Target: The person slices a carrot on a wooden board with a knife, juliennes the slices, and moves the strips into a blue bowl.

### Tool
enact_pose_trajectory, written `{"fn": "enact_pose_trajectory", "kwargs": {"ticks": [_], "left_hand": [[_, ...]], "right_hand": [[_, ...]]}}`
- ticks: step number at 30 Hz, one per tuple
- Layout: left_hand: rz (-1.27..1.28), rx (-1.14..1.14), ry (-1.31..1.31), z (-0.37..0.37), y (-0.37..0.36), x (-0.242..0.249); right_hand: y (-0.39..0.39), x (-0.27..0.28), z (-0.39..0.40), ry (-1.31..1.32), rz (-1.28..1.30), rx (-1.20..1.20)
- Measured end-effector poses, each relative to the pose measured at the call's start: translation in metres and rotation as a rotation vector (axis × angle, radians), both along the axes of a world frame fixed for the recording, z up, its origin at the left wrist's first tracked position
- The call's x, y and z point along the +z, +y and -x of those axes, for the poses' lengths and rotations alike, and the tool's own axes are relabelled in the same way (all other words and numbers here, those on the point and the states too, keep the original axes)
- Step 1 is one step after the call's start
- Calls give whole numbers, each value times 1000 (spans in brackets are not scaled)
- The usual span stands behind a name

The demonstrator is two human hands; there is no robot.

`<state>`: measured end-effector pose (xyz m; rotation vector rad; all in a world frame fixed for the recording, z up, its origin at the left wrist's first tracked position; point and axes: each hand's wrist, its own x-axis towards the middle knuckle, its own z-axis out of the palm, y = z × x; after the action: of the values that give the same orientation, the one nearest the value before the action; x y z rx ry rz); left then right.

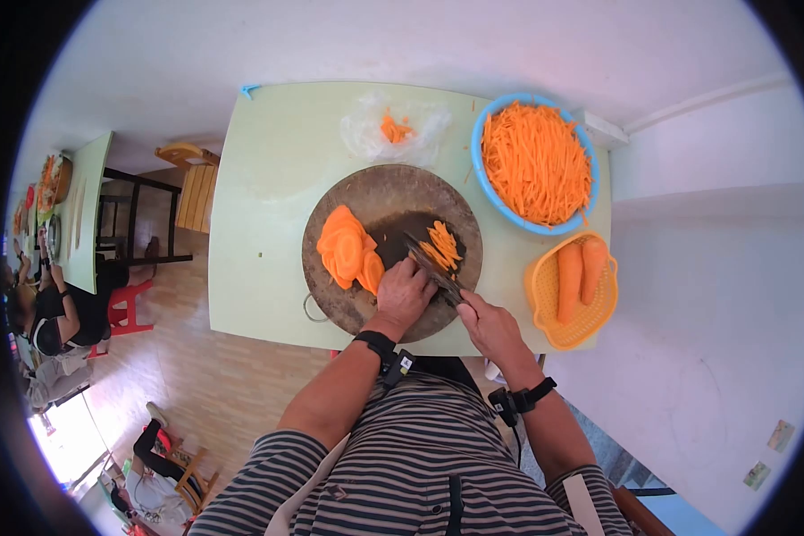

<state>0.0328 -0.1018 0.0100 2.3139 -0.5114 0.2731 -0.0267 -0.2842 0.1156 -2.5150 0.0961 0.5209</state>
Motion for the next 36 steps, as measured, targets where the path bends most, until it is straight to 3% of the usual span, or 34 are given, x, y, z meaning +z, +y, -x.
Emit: {"fn": "enact_pose_trajectory", "kwargs": {"ticks": [11,21,24,26,27,36], "left_hand": [[-46,-10,79,3,3,1],[26,-49,-2,1,4,-1],[31,-17,16,2,1,0],[-9,33,10,3,-2,-1],[-10,34,6,2,-3,-1],[-2,3,25,3,3,0]], "right_hand": [[-5,31,24,66,37,-22],[8,8,-1,32,92,31],[-1,5,-5,77,59,11],[-18,-14,-4,-33,-257,-98],[-18,-8,-5,-37,-259,-96],[-8,28,25,112,-37,-45]]}}
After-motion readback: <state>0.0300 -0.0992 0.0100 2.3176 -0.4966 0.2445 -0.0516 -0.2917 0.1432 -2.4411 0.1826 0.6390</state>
